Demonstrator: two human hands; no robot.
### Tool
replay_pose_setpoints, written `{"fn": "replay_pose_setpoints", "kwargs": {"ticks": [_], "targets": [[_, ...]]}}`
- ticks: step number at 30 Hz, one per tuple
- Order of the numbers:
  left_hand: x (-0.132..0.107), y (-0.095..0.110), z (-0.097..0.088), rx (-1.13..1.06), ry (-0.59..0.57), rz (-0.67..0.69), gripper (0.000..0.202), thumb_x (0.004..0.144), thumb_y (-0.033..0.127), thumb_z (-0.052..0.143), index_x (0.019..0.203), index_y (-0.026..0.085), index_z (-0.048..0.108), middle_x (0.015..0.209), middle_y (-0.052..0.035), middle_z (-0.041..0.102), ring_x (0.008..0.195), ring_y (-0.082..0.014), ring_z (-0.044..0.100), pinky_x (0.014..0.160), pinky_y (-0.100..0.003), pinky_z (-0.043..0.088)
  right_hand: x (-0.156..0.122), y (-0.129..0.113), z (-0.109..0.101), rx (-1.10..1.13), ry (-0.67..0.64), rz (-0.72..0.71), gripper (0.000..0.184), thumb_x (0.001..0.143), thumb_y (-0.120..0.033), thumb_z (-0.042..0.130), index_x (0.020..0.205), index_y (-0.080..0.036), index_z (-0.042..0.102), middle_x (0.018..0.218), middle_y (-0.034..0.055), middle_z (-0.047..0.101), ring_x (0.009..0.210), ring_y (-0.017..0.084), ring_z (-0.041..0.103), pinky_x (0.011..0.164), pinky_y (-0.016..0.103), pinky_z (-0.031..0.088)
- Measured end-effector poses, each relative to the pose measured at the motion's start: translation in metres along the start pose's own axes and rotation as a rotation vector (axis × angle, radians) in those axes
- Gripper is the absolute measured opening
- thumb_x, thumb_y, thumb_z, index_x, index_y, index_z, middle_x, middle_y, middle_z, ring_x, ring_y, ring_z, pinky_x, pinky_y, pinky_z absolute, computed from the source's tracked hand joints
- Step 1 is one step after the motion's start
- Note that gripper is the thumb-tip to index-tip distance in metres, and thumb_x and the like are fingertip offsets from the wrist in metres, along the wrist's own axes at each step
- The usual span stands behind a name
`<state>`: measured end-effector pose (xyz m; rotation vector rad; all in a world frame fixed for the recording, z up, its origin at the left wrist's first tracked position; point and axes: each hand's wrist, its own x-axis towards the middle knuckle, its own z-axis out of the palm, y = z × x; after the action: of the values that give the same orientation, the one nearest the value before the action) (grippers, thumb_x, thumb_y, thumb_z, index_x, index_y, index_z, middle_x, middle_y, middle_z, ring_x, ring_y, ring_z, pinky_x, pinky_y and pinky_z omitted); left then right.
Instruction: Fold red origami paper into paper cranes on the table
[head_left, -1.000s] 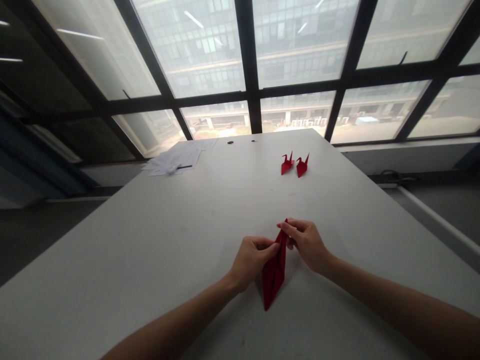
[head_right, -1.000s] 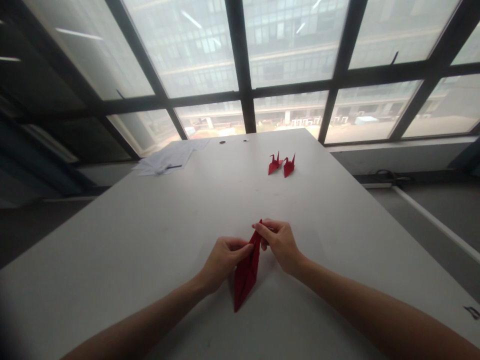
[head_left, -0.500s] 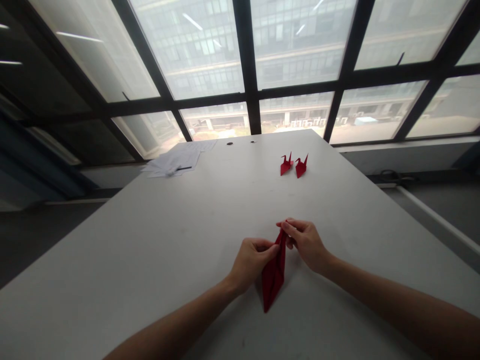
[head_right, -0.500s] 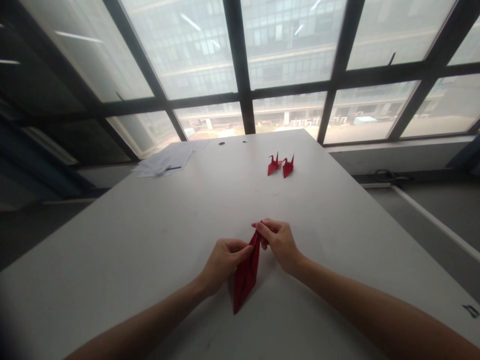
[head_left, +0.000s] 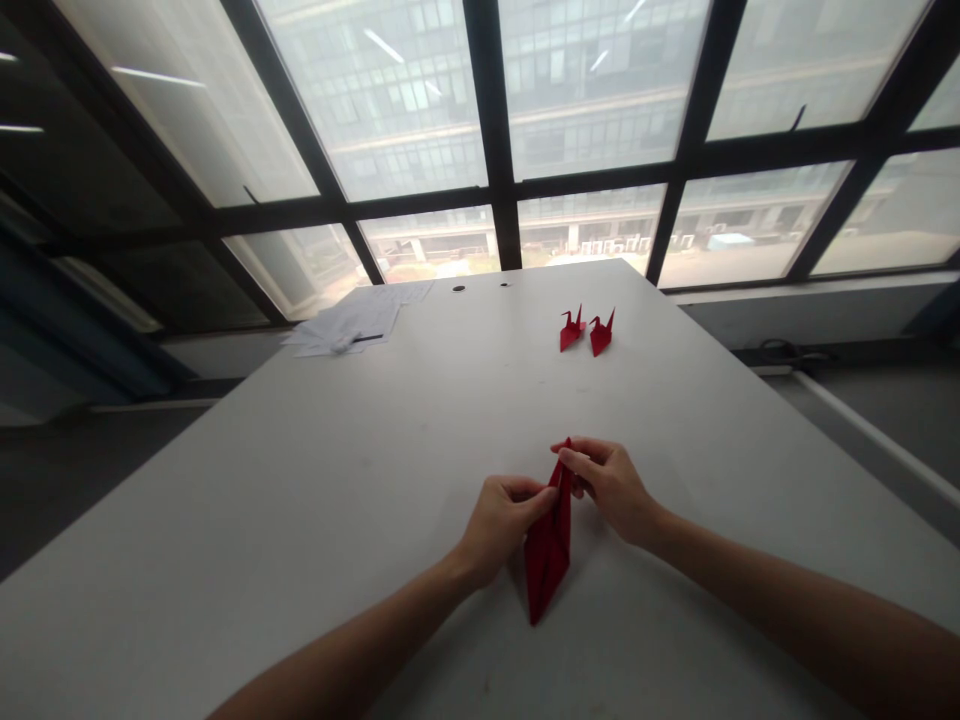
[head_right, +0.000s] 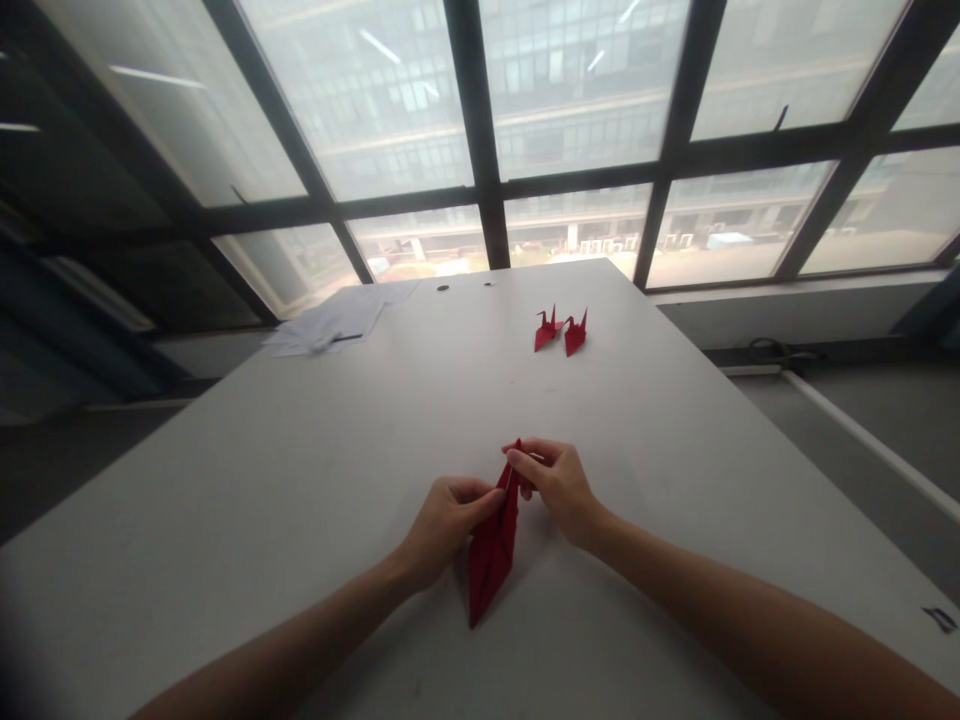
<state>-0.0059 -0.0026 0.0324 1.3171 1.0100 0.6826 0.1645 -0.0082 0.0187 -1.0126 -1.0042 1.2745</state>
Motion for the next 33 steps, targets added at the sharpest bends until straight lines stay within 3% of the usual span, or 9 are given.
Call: {"fn": "replay_pose_setpoints", "kwargs": {"ticks": [7, 20, 33], "targets": [[-0.001, 0.001, 0.001, -0.003, 0.005, -0.010, 0.039, 0.077, 0.047, 0.074, 0.077, 0.008, 0.076, 0.066, -0.0060, 0.068, 0.055, -0.0110, 0.052, 0.051, -0.020, 0.035, 0.000, -0.002, 0.001, 0.005, 0.015, -0.011, 0.033, 0.075, -0.045, 0.076, 0.063, -0.016, 0.065, 0.058, -0.0020, 0.052, 0.052, 0.010, 0.043, 0.050, 0.026, 0.032], [-0.001, -0.004, 0.001, 0.050, -0.005, 0.004, 0.037, 0.079, 0.046, 0.072, 0.078, 0.009, 0.077, 0.070, -0.0068, 0.070, 0.056, -0.0114, 0.053, 0.052, -0.021, 0.036, 0.001, 0.007, -0.001, 0.034, 0.064, 0.036, 0.033, 0.078, -0.048, 0.072, 0.076, -0.015, 0.073, 0.058, -0.0020, 0.052, 0.052, 0.010, 0.040, 0.050, 0.025, 0.029], [0.001, -0.004, -0.003, -0.019, -0.077, -0.024, 0.039, 0.075, 0.047, 0.075, 0.072, 0.009, 0.073, 0.060, -0.0020, 0.060, 0.053, -0.0085, 0.044, 0.047, -0.019, 0.030, 0.000, 0.010, -0.001, 0.015, 0.100, -0.013, 0.031, 0.078, -0.045, 0.074, 0.069, -0.016, 0.068, 0.055, -0.0039, 0.048, 0.049, 0.008, 0.037, 0.047, 0.024, 0.026]]}}
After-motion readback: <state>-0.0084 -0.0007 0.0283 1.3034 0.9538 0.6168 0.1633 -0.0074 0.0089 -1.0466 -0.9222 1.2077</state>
